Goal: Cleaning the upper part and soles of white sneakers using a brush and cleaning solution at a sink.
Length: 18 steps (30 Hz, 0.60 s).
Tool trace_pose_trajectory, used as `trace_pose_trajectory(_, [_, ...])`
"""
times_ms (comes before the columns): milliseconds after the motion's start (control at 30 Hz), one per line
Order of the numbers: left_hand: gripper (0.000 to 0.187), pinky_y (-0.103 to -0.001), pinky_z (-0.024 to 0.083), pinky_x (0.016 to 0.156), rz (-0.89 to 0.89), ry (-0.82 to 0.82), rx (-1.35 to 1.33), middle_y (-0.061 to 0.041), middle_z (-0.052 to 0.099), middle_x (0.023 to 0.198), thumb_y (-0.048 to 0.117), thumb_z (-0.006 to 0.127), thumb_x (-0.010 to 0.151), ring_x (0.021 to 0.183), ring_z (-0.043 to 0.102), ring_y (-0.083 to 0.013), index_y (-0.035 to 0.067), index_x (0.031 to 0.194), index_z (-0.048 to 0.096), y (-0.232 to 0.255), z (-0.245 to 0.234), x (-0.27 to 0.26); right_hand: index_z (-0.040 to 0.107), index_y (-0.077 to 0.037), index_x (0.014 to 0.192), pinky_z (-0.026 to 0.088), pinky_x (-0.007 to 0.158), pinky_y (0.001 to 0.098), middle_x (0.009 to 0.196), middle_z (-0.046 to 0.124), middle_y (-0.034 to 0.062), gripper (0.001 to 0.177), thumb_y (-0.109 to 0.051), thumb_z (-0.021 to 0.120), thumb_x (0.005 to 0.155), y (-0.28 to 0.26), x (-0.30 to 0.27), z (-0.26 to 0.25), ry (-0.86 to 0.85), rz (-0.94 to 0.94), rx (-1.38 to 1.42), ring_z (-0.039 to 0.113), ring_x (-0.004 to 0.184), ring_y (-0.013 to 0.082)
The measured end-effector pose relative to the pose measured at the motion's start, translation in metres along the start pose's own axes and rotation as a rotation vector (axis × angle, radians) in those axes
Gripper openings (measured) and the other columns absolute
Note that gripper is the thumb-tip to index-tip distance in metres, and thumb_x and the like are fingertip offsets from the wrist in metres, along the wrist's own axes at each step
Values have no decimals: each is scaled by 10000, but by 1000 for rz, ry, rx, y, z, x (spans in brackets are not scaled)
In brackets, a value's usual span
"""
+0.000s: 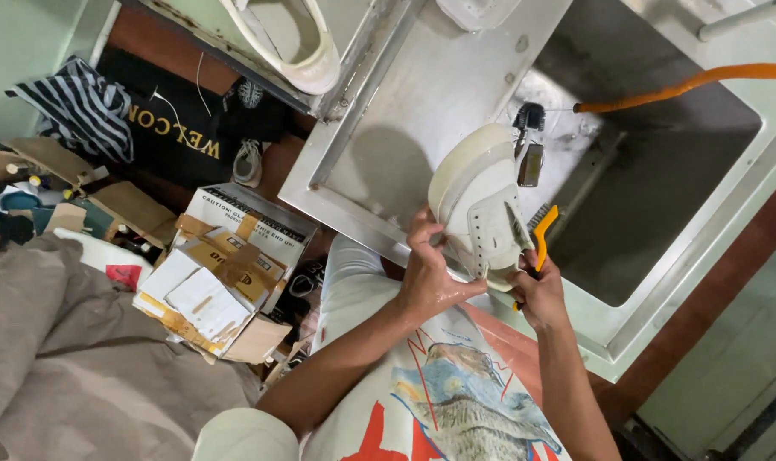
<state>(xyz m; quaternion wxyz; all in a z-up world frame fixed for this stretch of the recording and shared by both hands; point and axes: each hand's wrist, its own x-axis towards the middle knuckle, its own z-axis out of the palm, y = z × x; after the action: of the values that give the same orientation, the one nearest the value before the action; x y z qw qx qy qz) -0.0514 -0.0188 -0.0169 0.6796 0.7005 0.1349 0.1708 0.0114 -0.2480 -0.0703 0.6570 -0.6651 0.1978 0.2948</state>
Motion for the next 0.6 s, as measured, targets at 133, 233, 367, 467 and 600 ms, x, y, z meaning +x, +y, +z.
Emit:
trace_pose_trajectory(133, [1005, -755, 569, 953, 12, -30, 3, -457, 237, 1491, 21, 919, 598, 1299, 463, -624, 81, 1251, 158, 2, -3, 1, 406, -219, 918, 279, 391, 261, 817, 429, -33, 488, 193, 594, 738, 8, 0, -2, 24, -29, 55, 277, 473, 71])
trace_pose_trajectory(233, [1024, -738, 549, 985, -38, -23, 16, -454, 210, 1512, 67, 947, 585, 1331, 442, -652, 63, 1256, 175, -3, -7, 4, 417, -203, 931, 287, 402, 274, 826, 405, -33, 457, 176, 584, 740, 1, -6, 8, 40, -59, 78, 283, 486, 73])
trace_pose_trajectory(367, [1189, -747, 490, 1049, -329, -11, -121, -368, 235, 1582, 9, 930, 534, 1440, 359, -672, 46, 1439, 159, -7, -25, 35, 417, -169, 901, 330, 361, 248, 841, 597, 49, 404, 124, 661, 769, -24, -20, 31, 73, -107, -109, 383, 416, 90])
trace_pose_trajectory(467, [1180, -705, 413, 1156, -523, -77, -46, -394, 202, 1643, -26, 830, 593, 1477, 339, -670, 47, 1557, 153, -8, -39, 52, 448, -126, 898, 407, 471, 239, 1013, 734, 134, 298, 40, 680, 810, -18, -15, 46, 105, -89, -247, 516, 615, 111])
trace_pose_trajectory(600, [1046, -740, 242, 1263, -197, -106, 537, -420, 56, 1706, -29, 869, 678, 1566, 132, -664, 8, 1540, 278, 22, -35, 66, 505, -100, 911, 546, 601, 295, 1047, 773, 180, 283, 20, 736, 801, 13, 6, 49, 148, -55, -289, 665, 740, 172])
